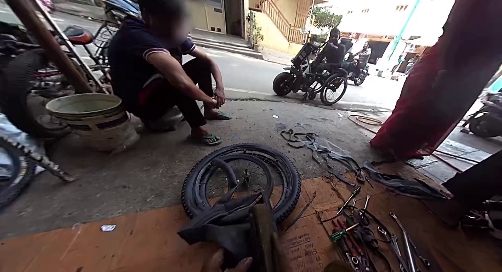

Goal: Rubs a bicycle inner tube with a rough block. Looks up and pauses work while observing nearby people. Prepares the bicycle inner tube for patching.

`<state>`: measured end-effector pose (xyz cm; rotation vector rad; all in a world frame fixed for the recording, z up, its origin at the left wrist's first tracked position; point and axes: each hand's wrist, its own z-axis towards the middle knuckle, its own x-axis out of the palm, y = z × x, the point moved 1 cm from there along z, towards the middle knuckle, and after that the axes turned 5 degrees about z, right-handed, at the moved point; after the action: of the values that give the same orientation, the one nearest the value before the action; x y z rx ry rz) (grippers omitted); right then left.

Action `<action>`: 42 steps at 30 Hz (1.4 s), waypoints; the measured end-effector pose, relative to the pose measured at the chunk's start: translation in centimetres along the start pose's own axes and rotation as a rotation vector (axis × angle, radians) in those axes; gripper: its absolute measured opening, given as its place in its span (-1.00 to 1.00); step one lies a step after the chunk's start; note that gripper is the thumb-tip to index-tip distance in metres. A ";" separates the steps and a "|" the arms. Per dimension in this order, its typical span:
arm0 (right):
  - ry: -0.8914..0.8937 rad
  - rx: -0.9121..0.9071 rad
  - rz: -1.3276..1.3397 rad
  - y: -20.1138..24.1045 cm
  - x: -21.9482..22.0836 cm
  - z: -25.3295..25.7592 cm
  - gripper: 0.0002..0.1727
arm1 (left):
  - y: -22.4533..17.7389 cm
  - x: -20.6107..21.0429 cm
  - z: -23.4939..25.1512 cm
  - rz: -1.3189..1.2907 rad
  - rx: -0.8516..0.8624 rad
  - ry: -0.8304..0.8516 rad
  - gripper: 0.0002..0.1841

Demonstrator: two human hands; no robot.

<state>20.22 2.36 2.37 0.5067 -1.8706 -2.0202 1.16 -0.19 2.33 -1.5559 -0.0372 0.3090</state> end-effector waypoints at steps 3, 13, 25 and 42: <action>0.110 -0.004 0.223 -1.3 -1.1 -0.8 0.17 | 0.6 -0.7 -0.4 0.004 -0.006 -0.002 -0.65; 0.117 -0.213 -0.198 -0.6 -3.1 -2.6 -0.07 | -0.2 -0.1 -1.3 -0.138 -0.083 0.044 -0.72; -0.389 -0.103 -0.206 0.8 -3.2 1.8 -0.27 | 1.2 4.5 -1.9 0.176 0.181 0.207 -0.86; -0.132 -0.089 -0.071 -1.1 -1.4 -3.7 -0.36 | 2.1 2.4 -2.8 0.538 0.170 0.126 -0.77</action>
<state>23.24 -0.10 1.08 0.4305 -1.8509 -2.2216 3.70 -2.39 -0.22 -1.3928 0.5013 0.6181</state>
